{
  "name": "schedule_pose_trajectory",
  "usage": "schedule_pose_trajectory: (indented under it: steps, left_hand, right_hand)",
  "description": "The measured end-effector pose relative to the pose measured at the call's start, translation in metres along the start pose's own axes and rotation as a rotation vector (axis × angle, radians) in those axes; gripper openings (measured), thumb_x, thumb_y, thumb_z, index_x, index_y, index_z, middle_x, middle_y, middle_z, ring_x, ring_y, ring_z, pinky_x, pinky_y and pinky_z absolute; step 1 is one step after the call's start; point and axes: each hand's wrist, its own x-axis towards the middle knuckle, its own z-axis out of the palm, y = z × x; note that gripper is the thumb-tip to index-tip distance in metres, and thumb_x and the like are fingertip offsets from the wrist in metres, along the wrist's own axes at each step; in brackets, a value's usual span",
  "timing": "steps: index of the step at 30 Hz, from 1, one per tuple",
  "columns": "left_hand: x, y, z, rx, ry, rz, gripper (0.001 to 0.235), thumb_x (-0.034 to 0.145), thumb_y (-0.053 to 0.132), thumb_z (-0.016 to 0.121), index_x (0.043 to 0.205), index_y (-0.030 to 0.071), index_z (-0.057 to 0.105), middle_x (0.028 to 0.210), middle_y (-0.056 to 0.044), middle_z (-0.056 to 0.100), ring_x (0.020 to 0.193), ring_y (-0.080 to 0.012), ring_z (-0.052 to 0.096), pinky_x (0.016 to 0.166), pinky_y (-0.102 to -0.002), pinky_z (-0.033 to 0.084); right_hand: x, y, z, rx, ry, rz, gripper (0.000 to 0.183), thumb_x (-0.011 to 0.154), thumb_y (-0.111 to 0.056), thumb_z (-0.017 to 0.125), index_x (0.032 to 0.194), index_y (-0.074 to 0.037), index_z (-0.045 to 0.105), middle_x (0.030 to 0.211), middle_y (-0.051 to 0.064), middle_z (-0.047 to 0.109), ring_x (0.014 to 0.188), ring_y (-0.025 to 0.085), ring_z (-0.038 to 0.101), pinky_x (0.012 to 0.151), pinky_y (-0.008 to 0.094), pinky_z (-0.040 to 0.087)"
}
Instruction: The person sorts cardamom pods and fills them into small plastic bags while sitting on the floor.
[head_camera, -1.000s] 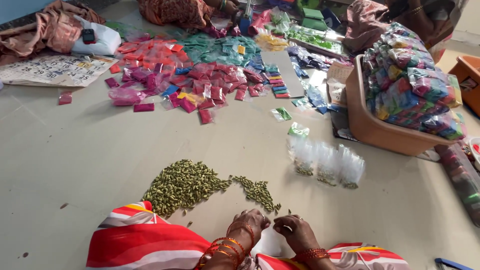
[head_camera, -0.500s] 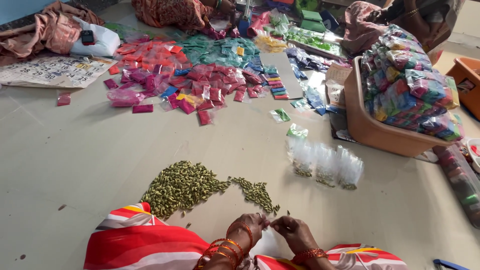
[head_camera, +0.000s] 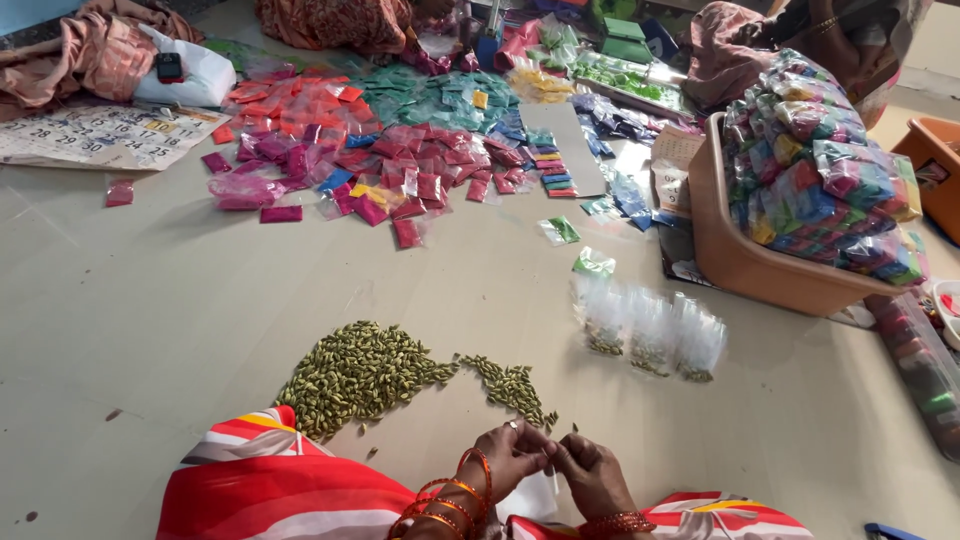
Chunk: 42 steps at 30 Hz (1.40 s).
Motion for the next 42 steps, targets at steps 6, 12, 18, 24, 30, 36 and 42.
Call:
schedule_pose_trajectory:
  steps: [6,12,18,24,30,36,42]
  left_hand:
    - [-0.015,0.026,0.0,0.118,0.107,-0.084,0.023,0.095,0.027,0.069,0.097,0.005,0.073,0.092,-0.01,0.08,0.086,-0.0191,0.076,0.078,-0.033,0.058]
    - [-0.039,0.077,-0.007,0.427,0.122,-0.05,0.036,0.1,0.042,0.065,0.098,0.007,0.076,0.089,-0.015,0.075,0.082,-0.0264,0.07,0.074,-0.04,0.053]
    - [-0.021,0.042,-0.006,0.106,0.066,-0.033,0.032,0.091,0.037,0.074,0.093,0.005,0.075,0.084,-0.01,0.077,0.077,-0.0147,0.068,0.074,-0.034,0.056]
    - [-0.002,0.0,0.006,0.227,0.208,0.009,0.028,0.093,0.033,0.069,0.099,0.006,0.074,0.087,-0.013,0.076,0.078,-0.0201,0.071,0.072,-0.035,0.057]
    - [-0.032,0.064,-0.005,0.354,0.176,-0.03,0.047,0.1,0.05,0.066,0.095,0.004,0.073,0.087,-0.015,0.071,0.081,-0.0295,0.069,0.076,-0.039,0.054]
    - [-0.055,0.103,-0.016,0.651,0.337,0.512,0.038,0.078,0.037,0.082,0.11,0.017,0.082,0.11,-0.008,0.071,0.105,-0.0331,0.062,0.088,-0.047,0.049]
    - [-0.038,0.058,-0.01,0.918,0.104,0.279,0.011,0.088,0.017,0.07,0.095,0.014,0.078,0.108,-0.007,0.071,0.105,-0.0302,0.065,0.09,-0.042,0.055]
  right_hand:
    - [-0.006,0.007,0.011,0.233,-0.087,0.017,0.038,0.099,-0.03,0.065,0.078,0.002,0.069,0.067,0.003,0.067,0.065,0.011,0.057,0.062,0.027,0.048]
    - [-0.006,0.001,-0.001,0.433,-0.183,0.174,0.019,0.089,-0.018,0.073,0.086,0.0,0.075,0.076,0.004,0.074,0.068,0.013,0.065,0.066,0.029,0.055]
    - [0.003,0.021,0.001,0.42,-0.109,0.187,0.03,0.095,-0.025,0.07,0.081,0.002,0.072,0.067,0.008,0.069,0.058,0.014,0.058,0.057,0.03,0.049]
    - [-0.009,0.009,0.022,0.293,-0.083,0.113,0.038,0.099,-0.033,0.062,0.08,0.0,0.07,0.061,0.006,0.063,0.054,0.013,0.055,0.053,0.029,0.046]
    - [-0.002,-0.002,-0.011,0.356,-0.099,0.106,0.025,0.092,-0.022,0.069,0.084,0.001,0.073,0.071,0.003,0.068,0.065,0.011,0.061,0.062,0.029,0.051]
    - [-0.022,-0.05,-0.025,-0.122,0.143,-0.037,0.027,0.082,-0.026,0.082,0.08,-0.001,0.071,0.073,0.007,0.072,0.061,0.017,0.066,0.061,0.032,0.056]
    - [-0.042,-0.064,-0.004,-0.566,0.238,-0.456,0.021,0.079,-0.025,0.083,0.086,-0.011,0.069,0.082,0.005,0.071,0.066,0.027,0.07,0.059,0.04,0.057]
